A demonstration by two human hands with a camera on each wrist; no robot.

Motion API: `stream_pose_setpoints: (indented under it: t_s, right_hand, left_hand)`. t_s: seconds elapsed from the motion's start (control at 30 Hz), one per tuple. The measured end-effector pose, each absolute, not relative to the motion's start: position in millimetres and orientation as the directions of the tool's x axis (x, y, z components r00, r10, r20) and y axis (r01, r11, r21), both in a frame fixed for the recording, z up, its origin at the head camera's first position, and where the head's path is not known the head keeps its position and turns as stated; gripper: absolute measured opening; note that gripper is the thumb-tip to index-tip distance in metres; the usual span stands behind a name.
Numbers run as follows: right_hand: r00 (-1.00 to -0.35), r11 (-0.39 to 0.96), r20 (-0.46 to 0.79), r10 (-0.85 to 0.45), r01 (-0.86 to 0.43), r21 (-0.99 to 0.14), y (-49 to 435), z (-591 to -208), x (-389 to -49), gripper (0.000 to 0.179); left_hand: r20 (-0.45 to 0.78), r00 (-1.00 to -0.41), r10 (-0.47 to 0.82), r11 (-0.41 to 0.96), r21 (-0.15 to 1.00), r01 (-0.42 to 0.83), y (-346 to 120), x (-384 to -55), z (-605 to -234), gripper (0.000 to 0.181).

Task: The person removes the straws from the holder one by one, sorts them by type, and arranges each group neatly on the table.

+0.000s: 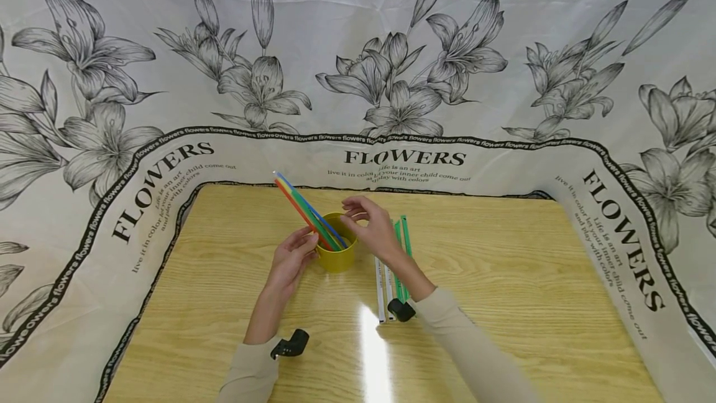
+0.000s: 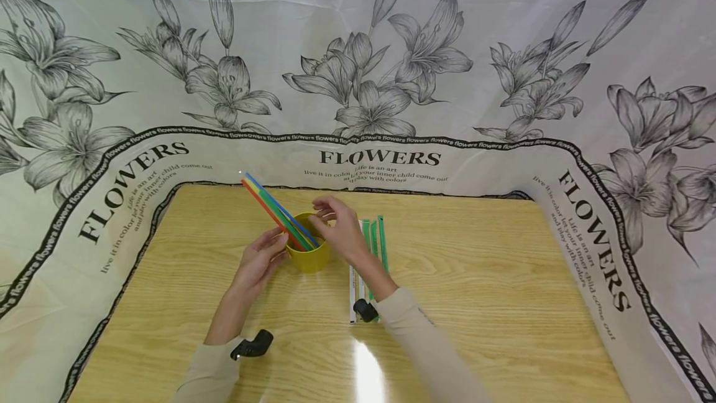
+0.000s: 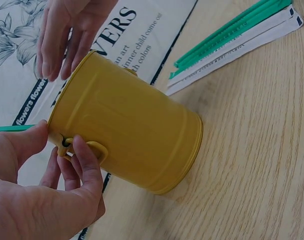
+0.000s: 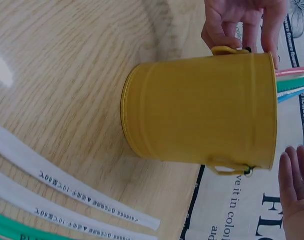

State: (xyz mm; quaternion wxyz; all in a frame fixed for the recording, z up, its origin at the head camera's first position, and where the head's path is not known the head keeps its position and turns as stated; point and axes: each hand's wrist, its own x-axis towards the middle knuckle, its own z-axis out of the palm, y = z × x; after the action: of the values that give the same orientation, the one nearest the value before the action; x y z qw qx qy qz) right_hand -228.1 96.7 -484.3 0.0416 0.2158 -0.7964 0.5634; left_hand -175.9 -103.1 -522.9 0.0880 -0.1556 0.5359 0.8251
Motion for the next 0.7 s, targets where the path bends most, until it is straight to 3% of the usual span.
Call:
stream_pose_setpoints:
  t_s: [0.43,0.7]
  right_hand:
    - [-0.873,0.25,0.306,-0.381,-0.416,-0.874,71,-488,-223,0.028]
    - [-0.852,0.326,0.288,-0.436,-0.448,-0.832,61,-497,-227,0.025]
  left_hand:
    - [-0.365,-0.931,-0.01,-0.404,0.853,-0.33,-103,-175,-521,0.043]
    - [-0.357,-0.934,-0.004,-0.405,0.855,-0.325,-103,-175,-521,0.043]
